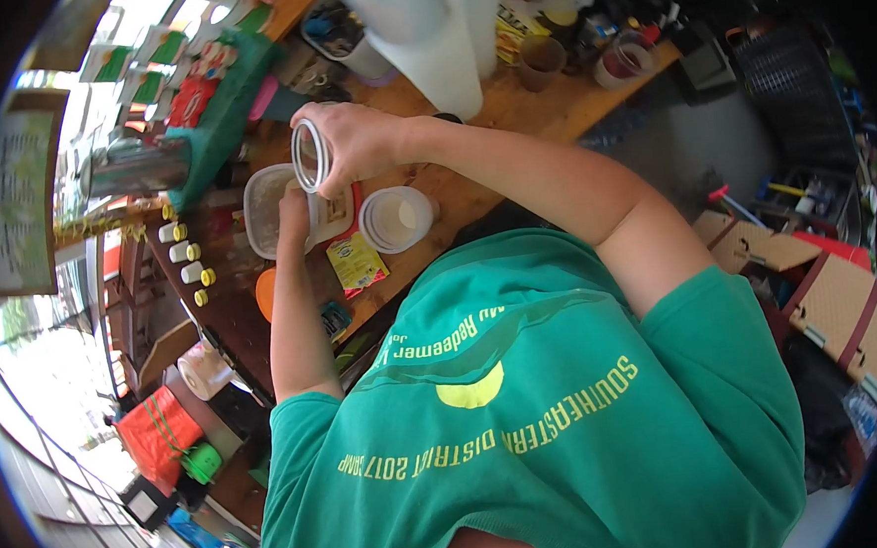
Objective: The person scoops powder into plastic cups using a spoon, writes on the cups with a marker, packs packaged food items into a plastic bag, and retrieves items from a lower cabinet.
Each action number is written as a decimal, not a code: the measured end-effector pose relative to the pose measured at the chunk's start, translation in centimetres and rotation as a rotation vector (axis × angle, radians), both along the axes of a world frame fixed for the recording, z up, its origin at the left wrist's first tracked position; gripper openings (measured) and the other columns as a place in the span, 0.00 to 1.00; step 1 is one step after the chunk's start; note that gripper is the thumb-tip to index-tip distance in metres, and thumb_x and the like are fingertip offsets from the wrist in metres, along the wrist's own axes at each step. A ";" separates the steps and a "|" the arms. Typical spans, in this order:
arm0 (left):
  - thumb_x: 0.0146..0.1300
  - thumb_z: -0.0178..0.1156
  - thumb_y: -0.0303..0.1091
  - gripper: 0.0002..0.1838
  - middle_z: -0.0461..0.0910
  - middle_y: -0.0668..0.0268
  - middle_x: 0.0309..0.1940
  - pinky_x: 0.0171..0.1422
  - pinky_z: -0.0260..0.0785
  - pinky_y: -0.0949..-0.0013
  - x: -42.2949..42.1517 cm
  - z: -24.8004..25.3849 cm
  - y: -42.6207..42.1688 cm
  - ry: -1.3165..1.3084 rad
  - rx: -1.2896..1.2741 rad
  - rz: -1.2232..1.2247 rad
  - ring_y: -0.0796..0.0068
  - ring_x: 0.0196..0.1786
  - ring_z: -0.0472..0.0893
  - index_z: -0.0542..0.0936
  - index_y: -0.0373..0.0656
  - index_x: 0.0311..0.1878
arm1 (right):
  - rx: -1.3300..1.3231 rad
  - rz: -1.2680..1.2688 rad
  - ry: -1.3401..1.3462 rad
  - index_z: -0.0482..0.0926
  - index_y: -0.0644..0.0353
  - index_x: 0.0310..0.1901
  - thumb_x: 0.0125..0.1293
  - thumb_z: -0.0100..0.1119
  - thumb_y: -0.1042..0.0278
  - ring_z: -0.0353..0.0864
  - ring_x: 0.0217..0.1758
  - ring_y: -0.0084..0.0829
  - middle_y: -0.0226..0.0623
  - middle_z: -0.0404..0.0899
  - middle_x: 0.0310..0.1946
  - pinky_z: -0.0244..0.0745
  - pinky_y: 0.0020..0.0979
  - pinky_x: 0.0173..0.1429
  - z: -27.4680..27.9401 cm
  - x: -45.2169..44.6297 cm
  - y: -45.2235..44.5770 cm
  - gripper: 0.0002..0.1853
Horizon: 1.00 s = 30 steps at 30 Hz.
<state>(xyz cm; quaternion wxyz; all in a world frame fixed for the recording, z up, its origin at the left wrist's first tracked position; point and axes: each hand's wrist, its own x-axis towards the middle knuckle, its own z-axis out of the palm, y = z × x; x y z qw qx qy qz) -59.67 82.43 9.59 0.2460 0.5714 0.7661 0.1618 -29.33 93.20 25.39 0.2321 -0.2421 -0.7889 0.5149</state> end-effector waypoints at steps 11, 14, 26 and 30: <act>0.71 0.57 0.26 0.13 0.79 0.67 0.30 0.26 0.64 0.75 0.7 7.7 -2.1 -0.615 -0.167 0.573 0.83 0.24 0.71 0.81 0.30 0.54 | -0.020 -0.033 0.041 0.67 0.69 0.65 0.41 0.83 0.56 0.82 0.59 0.46 0.54 0.81 0.56 0.77 0.37 0.64 -2.5 1.0 -0.1 0.51; 0.72 0.57 0.27 0.12 0.78 0.68 0.29 0.27 0.63 0.75 0.9 9.9 -3.2 -0.693 -0.061 0.597 0.83 0.24 0.71 0.81 0.29 0.52 | -0.066 0.036 -0.035 0.68 0.68 0.65 0.40 0.84 0.56 0.82 0.59 0.46 0.53 0.81 0.55 0.77 0.37 0.64 -2.5 -0.7 -0.5 0.51; 0.62 0.62 0.22 0.11 0.83 0.57 0.36 0.48 0.74 0.58 9.0 18.1 -7.3 0.268 0.581 -0.065 0.56 0.40 0.82 0.85 0.36 0.48 | -0.063 0.166 -0.077 0.69 0.68 0.63 0.38 0.84 0.54 0.80 0.62 0.48 0.54 0.80 0.56 0.75 0.38 0.65 -2.5 -6.6 -2.5 0.50; 0.63 0.57 0.26 0.10 0.83 0.52 0.39 0.51 0.75 0.53 4.8 12.6 -4.7 0.461 0.320 0.056 0.49 0.46 0.82 0.85 0.40 0.45 | -0.065 0.169 -0.087 0.70 0.67 0.63 0.38 0.82 0.57 0.81 0.60 0.47 0.53 0.80 0.55 0.75 0.37 0.65 -2.1 -5.8 -2.4 0.48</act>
